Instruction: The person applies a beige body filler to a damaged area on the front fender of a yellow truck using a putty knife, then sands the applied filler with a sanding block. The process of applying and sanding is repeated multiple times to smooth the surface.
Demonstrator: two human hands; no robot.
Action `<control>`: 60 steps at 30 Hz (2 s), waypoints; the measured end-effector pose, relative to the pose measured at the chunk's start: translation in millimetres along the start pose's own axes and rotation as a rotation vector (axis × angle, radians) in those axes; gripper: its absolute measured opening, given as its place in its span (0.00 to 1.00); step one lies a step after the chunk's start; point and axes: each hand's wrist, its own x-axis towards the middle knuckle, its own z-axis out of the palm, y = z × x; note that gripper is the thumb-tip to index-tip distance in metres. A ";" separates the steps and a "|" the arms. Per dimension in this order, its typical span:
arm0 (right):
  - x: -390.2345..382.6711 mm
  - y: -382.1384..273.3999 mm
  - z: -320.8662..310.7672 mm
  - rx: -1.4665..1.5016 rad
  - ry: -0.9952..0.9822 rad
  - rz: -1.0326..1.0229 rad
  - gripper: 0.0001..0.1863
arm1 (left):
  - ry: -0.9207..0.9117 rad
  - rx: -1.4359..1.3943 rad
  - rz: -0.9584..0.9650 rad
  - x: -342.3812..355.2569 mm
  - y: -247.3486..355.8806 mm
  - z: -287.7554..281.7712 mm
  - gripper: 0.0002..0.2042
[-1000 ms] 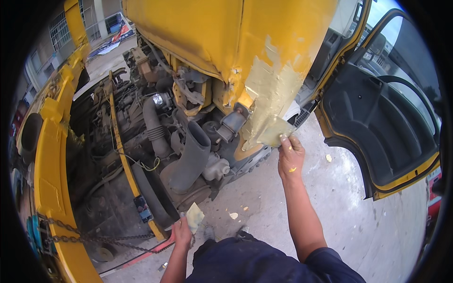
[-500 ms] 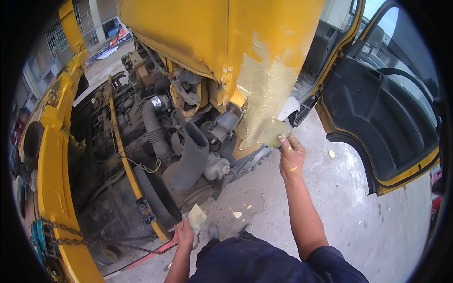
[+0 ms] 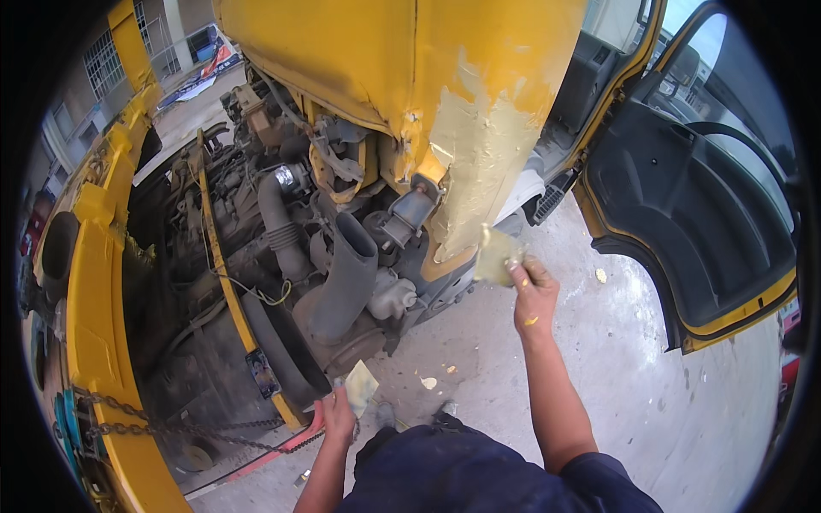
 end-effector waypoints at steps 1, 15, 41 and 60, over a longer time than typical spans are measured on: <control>-7.4 3.5 1.6 -0.079 -0.030 -0.062 0.09 | -0.003 -0.022 0.020 -9.8 13.2 6.5 0.31; -20.7 7.4 49.4 -0.289 -0.025 -0.152 0.10 | 0.001 0.183 0.057 -7.7 29.7 1.3 0.34; -69.1 55.1 51.9 -0.623 -0.084 -0.164 0.08 | -0.024 0.080 0.031 6.0 -4.7 -18.9 0.32; -69.4 58.2 74.9 -0.703 -0.024 -0.103 0.11 | 0.027 0.134 -0.019 11.3 -18.0 -31.4 0.35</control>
